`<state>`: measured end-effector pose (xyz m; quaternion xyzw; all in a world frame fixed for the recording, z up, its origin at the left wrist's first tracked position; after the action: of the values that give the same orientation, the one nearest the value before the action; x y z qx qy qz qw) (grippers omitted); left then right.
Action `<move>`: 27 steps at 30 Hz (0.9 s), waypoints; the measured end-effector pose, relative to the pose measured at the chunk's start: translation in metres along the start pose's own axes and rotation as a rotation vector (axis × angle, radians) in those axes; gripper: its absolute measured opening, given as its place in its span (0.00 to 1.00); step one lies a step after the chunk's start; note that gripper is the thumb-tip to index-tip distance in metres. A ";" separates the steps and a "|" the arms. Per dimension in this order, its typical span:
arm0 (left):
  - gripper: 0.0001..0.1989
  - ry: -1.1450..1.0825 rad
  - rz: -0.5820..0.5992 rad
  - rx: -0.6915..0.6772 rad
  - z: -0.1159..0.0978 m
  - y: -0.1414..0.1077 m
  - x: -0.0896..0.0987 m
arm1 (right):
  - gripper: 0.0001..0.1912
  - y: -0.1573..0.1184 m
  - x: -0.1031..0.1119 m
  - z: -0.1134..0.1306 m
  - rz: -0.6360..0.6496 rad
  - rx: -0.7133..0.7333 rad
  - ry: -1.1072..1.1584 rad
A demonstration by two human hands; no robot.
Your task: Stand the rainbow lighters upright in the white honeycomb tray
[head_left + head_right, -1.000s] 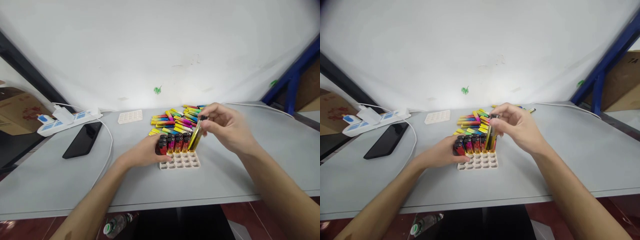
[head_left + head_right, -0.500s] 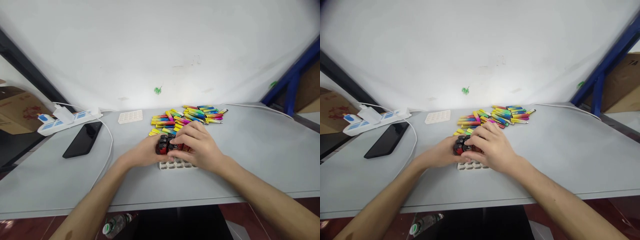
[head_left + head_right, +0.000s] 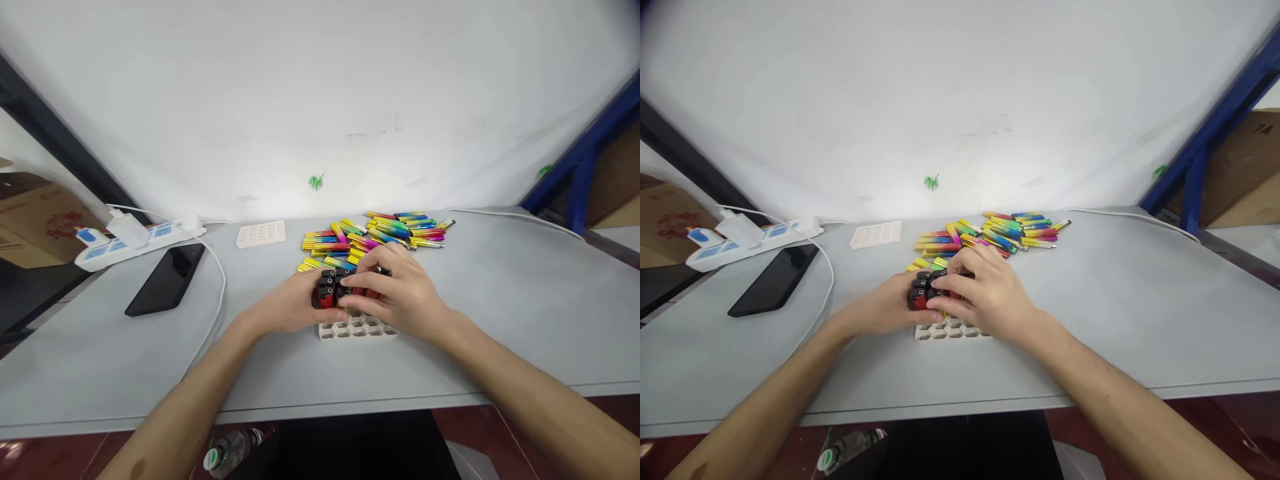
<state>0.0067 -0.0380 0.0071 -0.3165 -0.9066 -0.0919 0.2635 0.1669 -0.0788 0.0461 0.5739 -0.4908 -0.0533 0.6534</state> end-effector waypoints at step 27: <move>0.23 0.071 -0.048 0.018 -0.004 -0.002 0.003 | 0.11 -0.044 -0.059 -0.105 0.295 -0.449 -0.373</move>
<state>0.0053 -0.0390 0.0121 -0.2887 -0.9048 -0.1010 0.2962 0.2319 0.0168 -0.0084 0.3187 -0.6559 -0.1690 0.6631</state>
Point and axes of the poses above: each hand's wrist, its own y-axis towards the middle knuckle, its own x-axis out of the back of the hand, z = x × y, the point moved 5 cm from there along y, towards the middle knuckle, and after that the axes turned 14 degrees about -y, right-handed, at the moved point
